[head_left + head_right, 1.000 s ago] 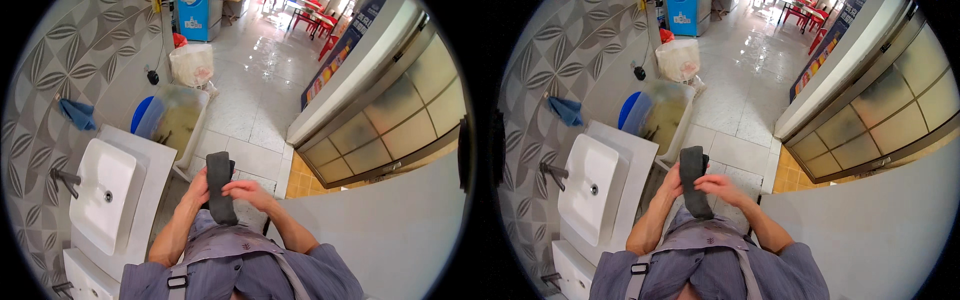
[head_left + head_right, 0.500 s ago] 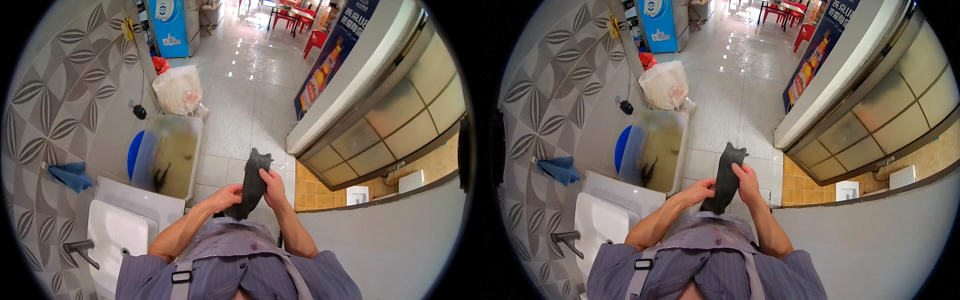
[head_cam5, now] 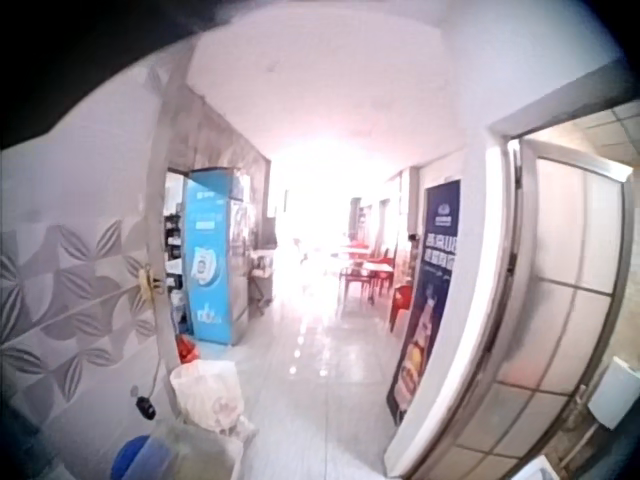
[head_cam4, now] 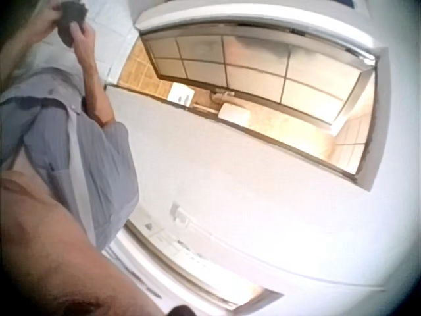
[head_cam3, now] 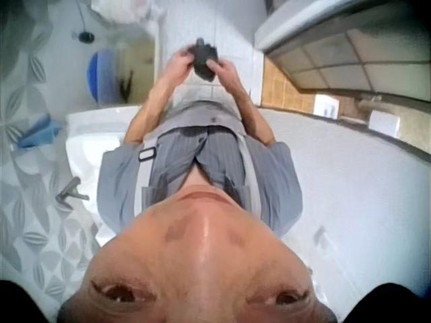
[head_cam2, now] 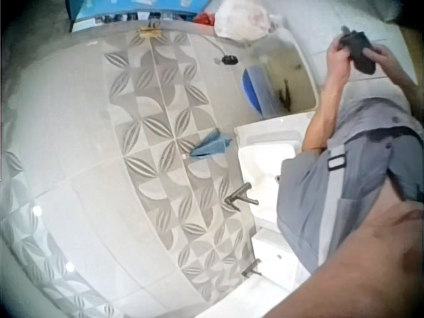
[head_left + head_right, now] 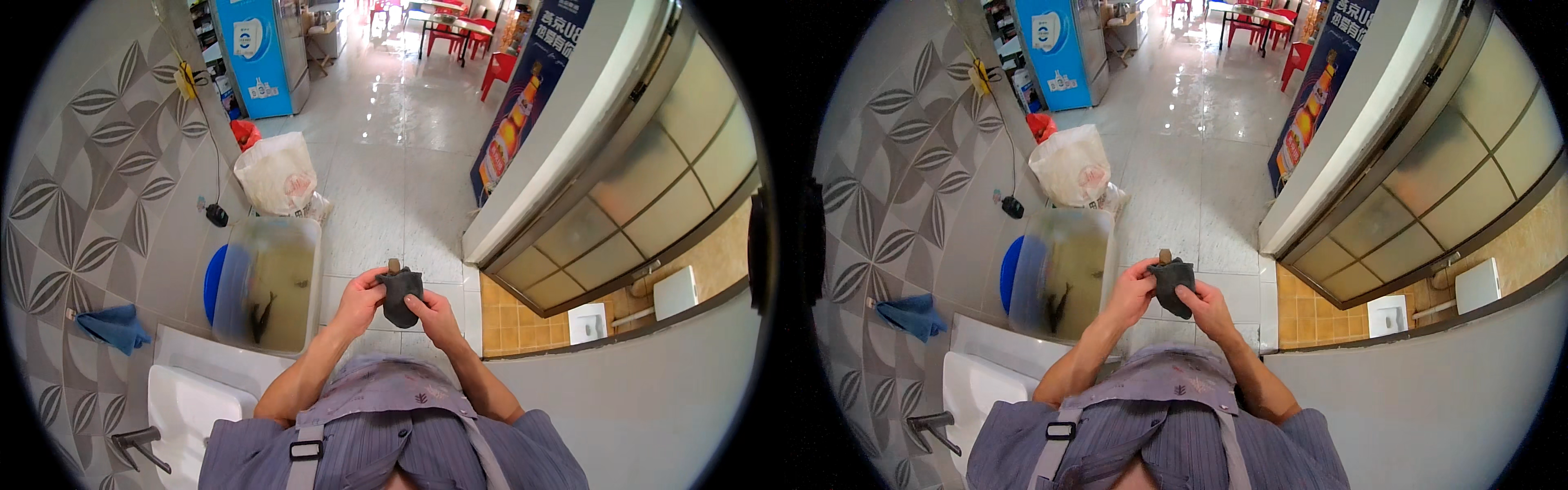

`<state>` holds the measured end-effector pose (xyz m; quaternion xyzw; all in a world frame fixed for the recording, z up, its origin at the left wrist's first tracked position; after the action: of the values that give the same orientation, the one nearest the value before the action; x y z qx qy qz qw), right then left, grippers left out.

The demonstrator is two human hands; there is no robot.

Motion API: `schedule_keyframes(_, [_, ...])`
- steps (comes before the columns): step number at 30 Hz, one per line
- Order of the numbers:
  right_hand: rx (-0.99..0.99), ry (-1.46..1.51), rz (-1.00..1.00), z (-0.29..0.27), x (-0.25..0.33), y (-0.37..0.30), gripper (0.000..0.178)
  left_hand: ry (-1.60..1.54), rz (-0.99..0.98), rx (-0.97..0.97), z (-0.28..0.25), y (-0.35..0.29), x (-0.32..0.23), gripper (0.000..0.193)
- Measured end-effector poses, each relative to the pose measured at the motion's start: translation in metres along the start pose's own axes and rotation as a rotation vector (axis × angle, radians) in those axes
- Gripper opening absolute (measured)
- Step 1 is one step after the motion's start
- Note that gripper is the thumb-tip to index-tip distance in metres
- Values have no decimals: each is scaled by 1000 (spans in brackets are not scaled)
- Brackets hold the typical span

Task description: The person wipes the refrigerator glass door with a cloth, walks to the sink, and washes the cloth under running water from the faucet. The person then turns off the faucet and wrings out the cloth by hand.

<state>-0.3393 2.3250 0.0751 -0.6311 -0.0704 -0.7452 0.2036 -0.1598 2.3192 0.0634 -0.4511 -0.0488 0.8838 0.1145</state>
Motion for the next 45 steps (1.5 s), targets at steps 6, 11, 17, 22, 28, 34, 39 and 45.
schedule_keyframes(6, [-222,-280,-235,-36,4,-4,29,562,238,-113,44,5,-11,29])
schedule_keyframes(11, [-449,-179,-325,-75,25,-17,21,653,314,-169,54,16,-7,24])
schedule_keyframes(17, [-298,-468,-293,-73,48,-30,18,941,637,-315,60,44,12,24])
schedule_keyframes(22, [-29,-529,-636,-19,81,-21,19,1385,804,-267,106,65,8,14])
schedule_keyframes(28, [268,124,-119,-75,51,-23,26,1802,618,-42,132,75,-5,14])
schedule_keyframes(34, [-21,330,341,-112,-42,13,36,585,447,159,129,97,66,23])
schedule_keyframes(39, [-266,761,25,-119,-53,70,41,719,454,357,169,130,82,27])
schedule_keyframes(45, [-213,466,-29,-144,-10,151,45,924,657,487,160,194,12,30])
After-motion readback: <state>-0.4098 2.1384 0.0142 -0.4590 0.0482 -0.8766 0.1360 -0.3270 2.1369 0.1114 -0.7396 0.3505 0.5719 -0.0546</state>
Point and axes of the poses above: each hand's wrist, its own y-axis towards the middle knuckle, its own z-axis out of the palm, x = y × z, the point moved 2 cm from there along y, towards the middle knuckle, and after that the axes turned 1 degree about y, right-handed, at the moved point
